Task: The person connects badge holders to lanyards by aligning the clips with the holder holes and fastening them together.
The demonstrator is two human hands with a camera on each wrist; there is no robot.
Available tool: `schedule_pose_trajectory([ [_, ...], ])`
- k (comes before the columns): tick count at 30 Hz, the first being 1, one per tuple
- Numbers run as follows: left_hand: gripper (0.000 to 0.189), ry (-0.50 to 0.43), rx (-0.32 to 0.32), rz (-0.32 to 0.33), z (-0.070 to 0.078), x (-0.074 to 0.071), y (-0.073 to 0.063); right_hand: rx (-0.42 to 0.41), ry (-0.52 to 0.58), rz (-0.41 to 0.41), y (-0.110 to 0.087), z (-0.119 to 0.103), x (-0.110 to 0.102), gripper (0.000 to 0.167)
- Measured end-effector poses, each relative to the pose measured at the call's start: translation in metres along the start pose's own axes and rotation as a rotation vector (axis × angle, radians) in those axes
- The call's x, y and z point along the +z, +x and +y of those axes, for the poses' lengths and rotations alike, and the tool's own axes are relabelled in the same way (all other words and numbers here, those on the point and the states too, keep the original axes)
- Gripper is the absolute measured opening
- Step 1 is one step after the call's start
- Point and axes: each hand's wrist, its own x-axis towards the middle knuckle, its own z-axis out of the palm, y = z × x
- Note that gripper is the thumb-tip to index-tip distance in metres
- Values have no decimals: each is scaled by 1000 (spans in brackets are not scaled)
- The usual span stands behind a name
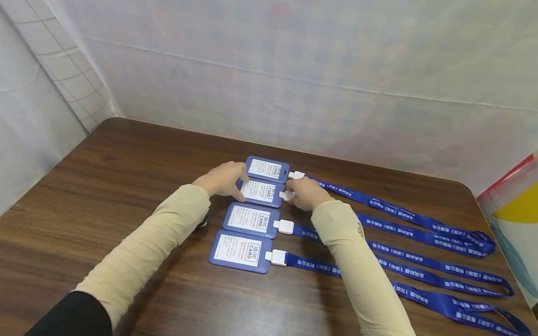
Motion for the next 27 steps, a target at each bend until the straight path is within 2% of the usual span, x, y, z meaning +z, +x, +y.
schedule_pose_trajectory([
  [5, 40, -10, 0, 11, 1, 0, 0, -15, -20, 2, 0, -1, -1, 18],
  [15, 46, -9, -19, 5, 4, -1, -2, 21, -12, -8, 0, -3, 0, 21],
  [22, 33, 5, -18, 10, 5, -1, -1, 23, -2, -7, -1, -4, -2, 19],
  [27, 31, 4, -5, 12, 6, 0, -1, 8, -12, 0, -3, -2, -2, 18],
])
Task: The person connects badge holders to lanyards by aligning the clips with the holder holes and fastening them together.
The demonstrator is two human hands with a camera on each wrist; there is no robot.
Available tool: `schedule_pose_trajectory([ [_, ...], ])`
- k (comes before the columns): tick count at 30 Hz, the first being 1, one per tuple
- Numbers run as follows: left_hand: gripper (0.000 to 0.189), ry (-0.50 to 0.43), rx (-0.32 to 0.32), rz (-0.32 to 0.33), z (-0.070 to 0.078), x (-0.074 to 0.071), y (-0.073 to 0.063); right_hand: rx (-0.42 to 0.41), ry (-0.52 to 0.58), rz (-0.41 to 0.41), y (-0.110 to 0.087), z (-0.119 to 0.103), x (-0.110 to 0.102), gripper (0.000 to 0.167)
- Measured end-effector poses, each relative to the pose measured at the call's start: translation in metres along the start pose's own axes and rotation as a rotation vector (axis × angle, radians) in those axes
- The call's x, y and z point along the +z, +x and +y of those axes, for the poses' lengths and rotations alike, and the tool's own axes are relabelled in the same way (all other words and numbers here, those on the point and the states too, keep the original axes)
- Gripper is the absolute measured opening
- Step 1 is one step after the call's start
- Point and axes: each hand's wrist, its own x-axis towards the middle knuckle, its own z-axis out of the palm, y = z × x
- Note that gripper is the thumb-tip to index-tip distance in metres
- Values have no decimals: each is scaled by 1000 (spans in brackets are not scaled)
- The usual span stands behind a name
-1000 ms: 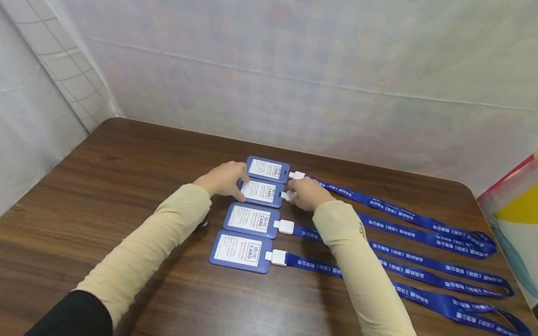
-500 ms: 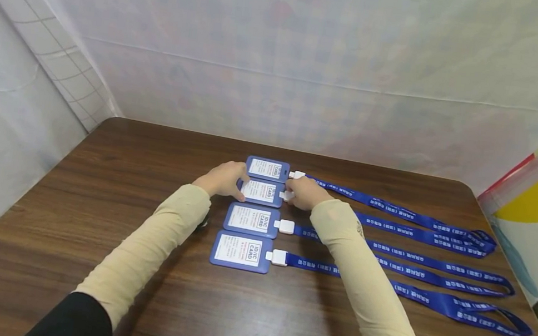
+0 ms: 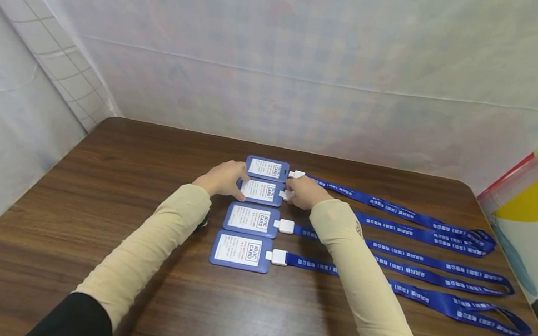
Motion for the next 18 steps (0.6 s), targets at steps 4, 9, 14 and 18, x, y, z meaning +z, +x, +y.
schedule_pose_trajectory([
  [4, 34, 4, 5, -5, 0, 0, -1, -27, 0, 15, -1, 1, 1, 16],
  [9, 46, 1, 3, -10, -1, -1, -3, -41, 5, 34, -2, 0, 3, 15],
  [14, 46, 3, 13, -15, -2, -3, -2, -43, -3, 53, -2, 2, 5, 17],
  [18, 46, -2, 8, -27, -4, -3, 0, -38, 6, 60, -1, 3, 6, 18],
])
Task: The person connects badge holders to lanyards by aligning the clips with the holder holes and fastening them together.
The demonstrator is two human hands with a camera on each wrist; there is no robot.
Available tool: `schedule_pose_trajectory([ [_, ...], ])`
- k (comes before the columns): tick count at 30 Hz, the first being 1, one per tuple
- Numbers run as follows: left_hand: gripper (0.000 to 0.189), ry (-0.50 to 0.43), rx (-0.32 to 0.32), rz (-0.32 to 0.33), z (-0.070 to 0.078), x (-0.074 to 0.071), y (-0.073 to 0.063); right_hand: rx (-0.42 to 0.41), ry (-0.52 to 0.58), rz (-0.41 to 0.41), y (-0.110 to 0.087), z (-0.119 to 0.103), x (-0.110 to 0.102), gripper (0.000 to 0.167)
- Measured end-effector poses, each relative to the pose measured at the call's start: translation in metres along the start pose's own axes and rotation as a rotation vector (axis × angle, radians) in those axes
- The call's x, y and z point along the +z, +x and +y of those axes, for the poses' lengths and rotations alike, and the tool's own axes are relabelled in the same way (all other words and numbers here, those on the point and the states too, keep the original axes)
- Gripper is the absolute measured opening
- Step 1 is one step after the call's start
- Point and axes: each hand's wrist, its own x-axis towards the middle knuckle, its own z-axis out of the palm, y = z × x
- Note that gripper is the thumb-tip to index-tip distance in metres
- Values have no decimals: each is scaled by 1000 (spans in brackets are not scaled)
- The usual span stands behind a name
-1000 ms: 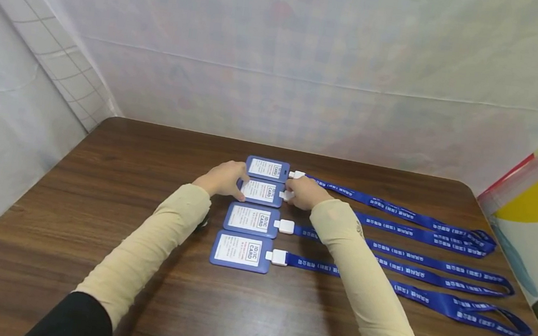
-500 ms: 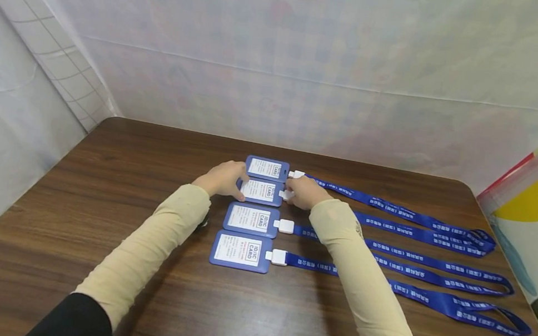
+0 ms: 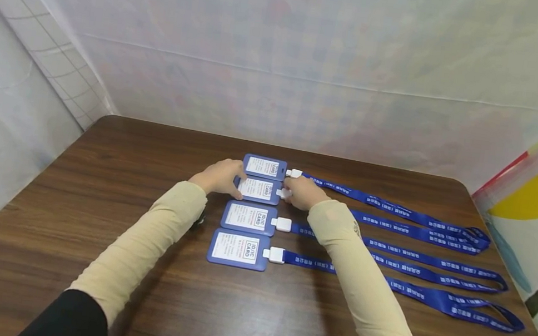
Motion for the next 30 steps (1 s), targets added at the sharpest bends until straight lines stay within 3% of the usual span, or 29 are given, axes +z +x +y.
schedule_pose_trajectory([
  [5, 44, -6, 2, -3, -1, 1, 2, -16, -6, 19, -2, 2, 2, 19],
  [10, 29, 9, 16, -27, 3, -1, 0, -50, -6, 34, -5, 4, 2, 19],
  [13, 29, 25, 36, -46, 3, -2, -1, -54, 9, 28, -7, 5, 1, 23],
  [15, 40, 33, 46, -47, 1, -3, -1, -64, 15, 35, -8, 6, 1, 24],
  [19, 58, 25, 67, -26, -3, -4, -5, -101, 16, 74, -10, 11, 3, 21],
  [25, 50, -60, 84, 25, -8, -10, -15, -98, 58, 114, -16, 9, -1, 23],
  [30, 42, -91, 124, 99, -10, -13, -22, -92, 94, 131, -18, 4, -3, 13],
])
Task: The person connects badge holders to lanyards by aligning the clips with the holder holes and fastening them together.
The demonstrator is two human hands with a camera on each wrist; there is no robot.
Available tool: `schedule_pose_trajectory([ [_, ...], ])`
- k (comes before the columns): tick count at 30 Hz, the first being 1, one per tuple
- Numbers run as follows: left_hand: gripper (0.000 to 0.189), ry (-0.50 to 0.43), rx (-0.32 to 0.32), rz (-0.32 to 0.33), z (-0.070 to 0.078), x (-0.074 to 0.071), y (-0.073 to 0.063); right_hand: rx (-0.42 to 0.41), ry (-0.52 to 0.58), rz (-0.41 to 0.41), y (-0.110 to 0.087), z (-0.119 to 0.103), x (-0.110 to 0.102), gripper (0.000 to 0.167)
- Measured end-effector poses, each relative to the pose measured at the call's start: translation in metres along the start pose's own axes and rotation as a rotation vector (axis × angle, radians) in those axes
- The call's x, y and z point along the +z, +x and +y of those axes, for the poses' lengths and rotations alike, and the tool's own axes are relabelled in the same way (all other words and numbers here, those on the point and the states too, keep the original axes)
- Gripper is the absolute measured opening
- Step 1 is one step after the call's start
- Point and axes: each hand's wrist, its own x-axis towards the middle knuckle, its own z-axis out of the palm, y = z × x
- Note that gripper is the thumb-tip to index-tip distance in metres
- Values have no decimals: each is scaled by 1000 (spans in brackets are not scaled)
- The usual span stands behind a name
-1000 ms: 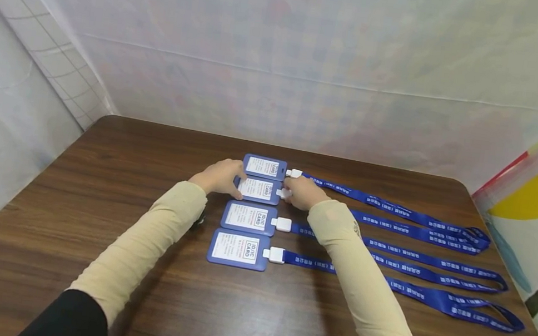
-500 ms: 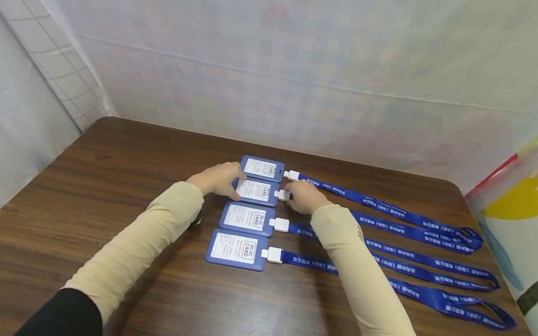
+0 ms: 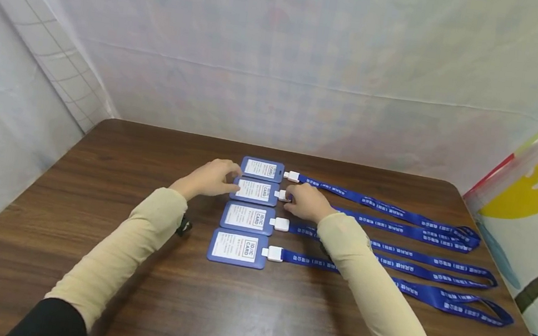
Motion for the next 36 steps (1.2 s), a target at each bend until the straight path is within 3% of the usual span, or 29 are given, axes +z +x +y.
schedule_pose_trajectory([
  [6, 39, -38, 13, 61, -2, 0, -8, 28, -12, 27, 1, 4, 0, 14],
  [15, 43, -71, 34, 67, 0, 0, -24, 71, 31, 61, 2, 15, -8, 24],
  [24, 46, -101, 66, 87, 5, -3, -40, 150, 39, 11, 15, 24, -15, 39],
  [36, 48, -126, 108, 106, 10, -6, -52, 199, 32, -9, 30, 29, -17, 42],
])
